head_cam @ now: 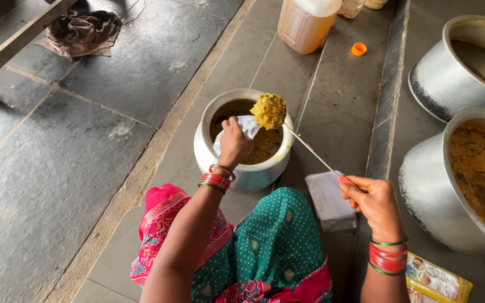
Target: The person scoops a thick yellow-green paste from a large metal pot into small plastic bags using a ladle, then folds and ties each bag. The person repeats this process multiple times, placing the filled bags on the floor beside them.
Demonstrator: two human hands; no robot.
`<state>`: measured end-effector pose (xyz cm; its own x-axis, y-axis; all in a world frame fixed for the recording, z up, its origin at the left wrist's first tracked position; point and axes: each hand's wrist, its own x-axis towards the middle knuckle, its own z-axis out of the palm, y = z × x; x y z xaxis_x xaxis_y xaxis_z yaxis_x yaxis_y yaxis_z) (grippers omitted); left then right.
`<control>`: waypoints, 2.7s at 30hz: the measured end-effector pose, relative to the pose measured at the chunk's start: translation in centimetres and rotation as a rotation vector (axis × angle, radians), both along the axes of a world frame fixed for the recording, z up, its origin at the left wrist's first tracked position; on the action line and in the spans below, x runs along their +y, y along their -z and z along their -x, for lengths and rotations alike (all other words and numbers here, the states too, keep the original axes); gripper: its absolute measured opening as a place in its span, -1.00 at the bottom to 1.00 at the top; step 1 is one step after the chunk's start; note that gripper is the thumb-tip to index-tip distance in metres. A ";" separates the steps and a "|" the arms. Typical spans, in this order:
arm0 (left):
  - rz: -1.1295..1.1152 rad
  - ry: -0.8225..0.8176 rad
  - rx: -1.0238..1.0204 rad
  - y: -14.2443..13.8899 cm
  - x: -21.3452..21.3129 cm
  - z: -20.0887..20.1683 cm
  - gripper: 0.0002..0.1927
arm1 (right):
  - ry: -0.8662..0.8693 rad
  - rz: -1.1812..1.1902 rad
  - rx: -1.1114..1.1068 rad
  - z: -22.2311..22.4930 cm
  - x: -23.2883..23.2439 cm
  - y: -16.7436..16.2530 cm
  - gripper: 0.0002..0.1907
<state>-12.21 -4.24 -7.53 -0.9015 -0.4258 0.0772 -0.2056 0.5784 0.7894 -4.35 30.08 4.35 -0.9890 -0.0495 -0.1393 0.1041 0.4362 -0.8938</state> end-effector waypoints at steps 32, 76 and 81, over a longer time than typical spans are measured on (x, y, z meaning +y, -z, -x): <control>-0.854 -0.116 0.399 -3.5 0.5 0.6 -0.12 | 0.098 -0.686 1.025 -5.0 -8.9 2.2 -0.83; -1.272 -0.068 0.346 -3.2 -1.0 -0.2 -0.20 | -0.211 0.314 0.086 11.2 -16.1 11.8 -0.59; -1.283 -0.003 0.338 -3.1 -0.8 -0.3 -0.21 | -0.243 0.840 -0.459 13.2 -17.6 9.4 -0.49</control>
<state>-11.94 -5.07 -4.41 -0.9166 -0.3665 -0.1599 0.1076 -0.6112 0.7841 -17.57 12.53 -5.09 -0.7978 -0.5023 -0.3334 0.5098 -0.2667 -0.8179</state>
